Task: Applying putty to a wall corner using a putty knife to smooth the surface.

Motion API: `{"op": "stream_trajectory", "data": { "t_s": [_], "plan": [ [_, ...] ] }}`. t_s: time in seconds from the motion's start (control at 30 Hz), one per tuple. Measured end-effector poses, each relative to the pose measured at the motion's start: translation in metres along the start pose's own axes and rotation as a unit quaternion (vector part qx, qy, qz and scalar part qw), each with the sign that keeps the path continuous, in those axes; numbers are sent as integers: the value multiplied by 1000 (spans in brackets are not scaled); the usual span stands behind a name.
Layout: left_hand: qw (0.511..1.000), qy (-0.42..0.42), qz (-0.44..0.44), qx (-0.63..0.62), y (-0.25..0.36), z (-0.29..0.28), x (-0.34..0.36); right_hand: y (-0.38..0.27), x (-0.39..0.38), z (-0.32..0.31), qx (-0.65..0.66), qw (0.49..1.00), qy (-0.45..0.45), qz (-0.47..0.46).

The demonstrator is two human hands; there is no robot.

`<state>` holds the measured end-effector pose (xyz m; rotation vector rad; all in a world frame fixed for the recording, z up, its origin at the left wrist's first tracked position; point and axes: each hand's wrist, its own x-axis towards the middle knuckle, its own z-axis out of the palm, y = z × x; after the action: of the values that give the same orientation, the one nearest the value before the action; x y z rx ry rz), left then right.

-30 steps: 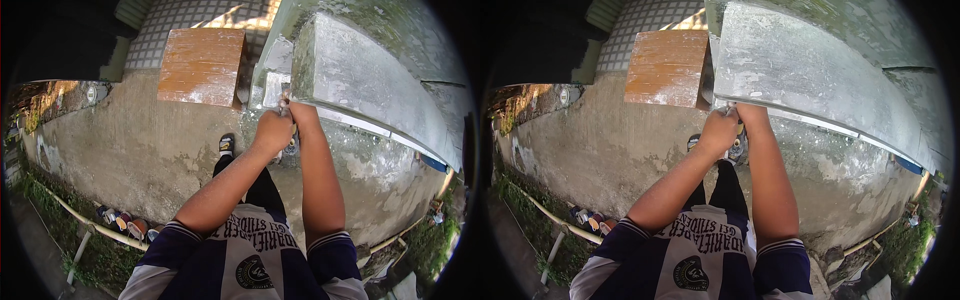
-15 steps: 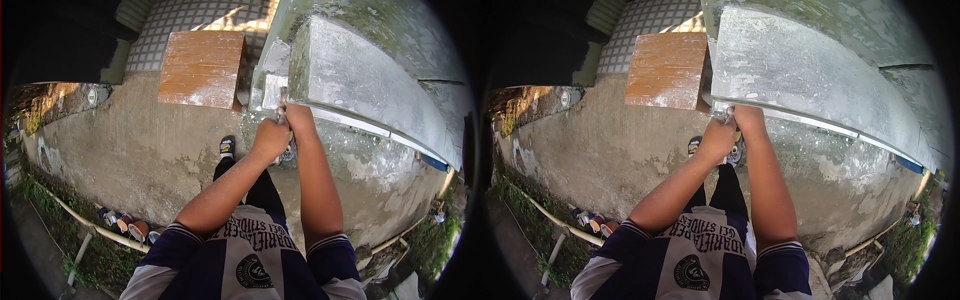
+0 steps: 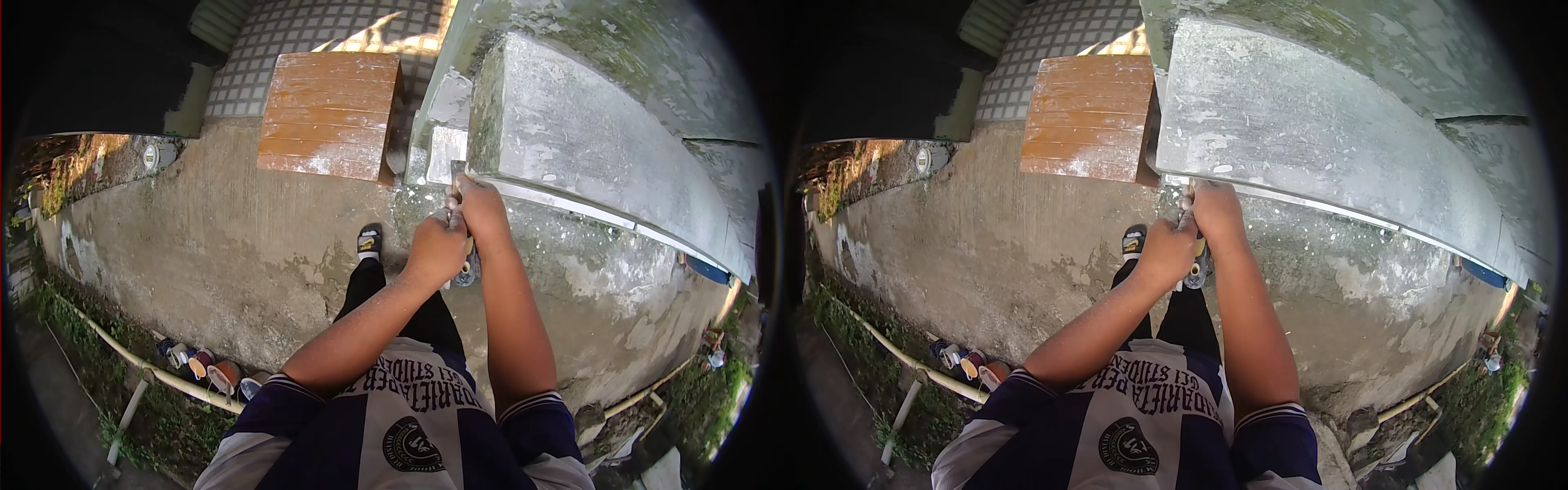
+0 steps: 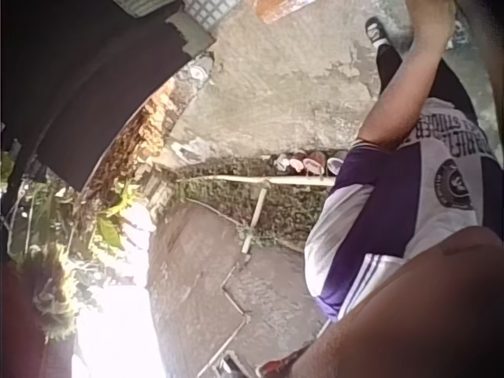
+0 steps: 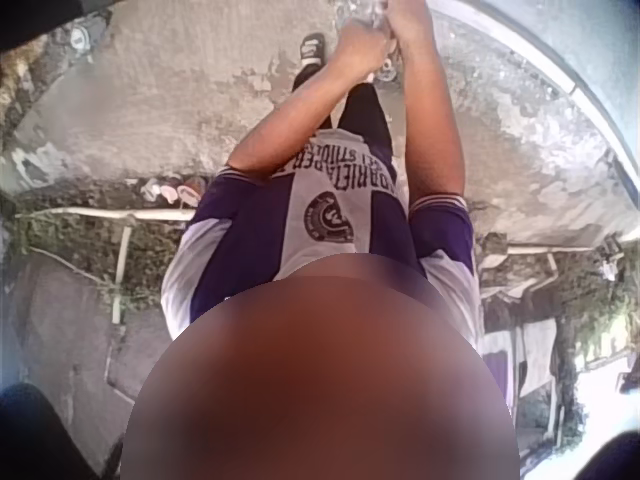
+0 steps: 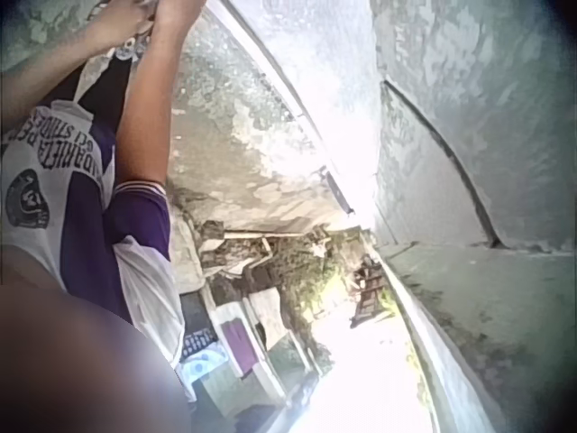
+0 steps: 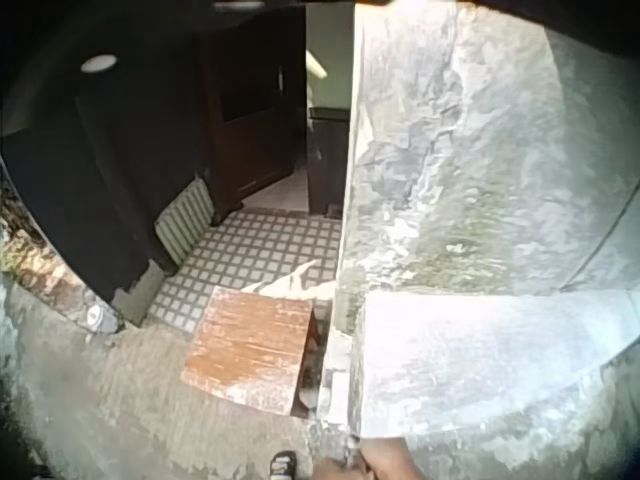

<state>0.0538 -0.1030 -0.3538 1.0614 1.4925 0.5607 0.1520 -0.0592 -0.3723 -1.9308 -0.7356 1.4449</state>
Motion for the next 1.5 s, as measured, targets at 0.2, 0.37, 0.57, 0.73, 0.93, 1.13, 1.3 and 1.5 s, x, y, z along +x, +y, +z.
{"op": "stream_trajectory", "data": {
  "t_s": [0.2, 0.37, 0.57, 0.73, 0.93, 1.13, 1.3, 1.5],
  "plan": [
    [998, -3, -13, -66, 27, 13, 36, 27, 76, -21, -73, 986, 24, -149],
    [999, 7, -45, 12, -1, -1, 17, -3, 18, 0, -35, 999, 11, -15],
    [999, -34, -35, -24, -21, 1, -42, 30, -47, -2, 130, 984, 34, 114],
    [996, -76, -29, 36, -17, -6, -37, 33, -43, 3, 190, 978, 18, 81],
    [997, -45, 65, 3, -17, -7, -56, 26, -63, -1, 240, 969, 5, 56],
    [996, -79, -9, 27, -3, -9, -35, 17, -50, -2, 218, 974, 24, 61],
    [994, -101, -18, 31, 5, -8, -35, 21, -48, -3, 252, 966, 38, 52],
    [997, -69, 31, 25, -7, 5, -30, 32, -31, -16, 172, 981, 52, 74]
  ]
}}
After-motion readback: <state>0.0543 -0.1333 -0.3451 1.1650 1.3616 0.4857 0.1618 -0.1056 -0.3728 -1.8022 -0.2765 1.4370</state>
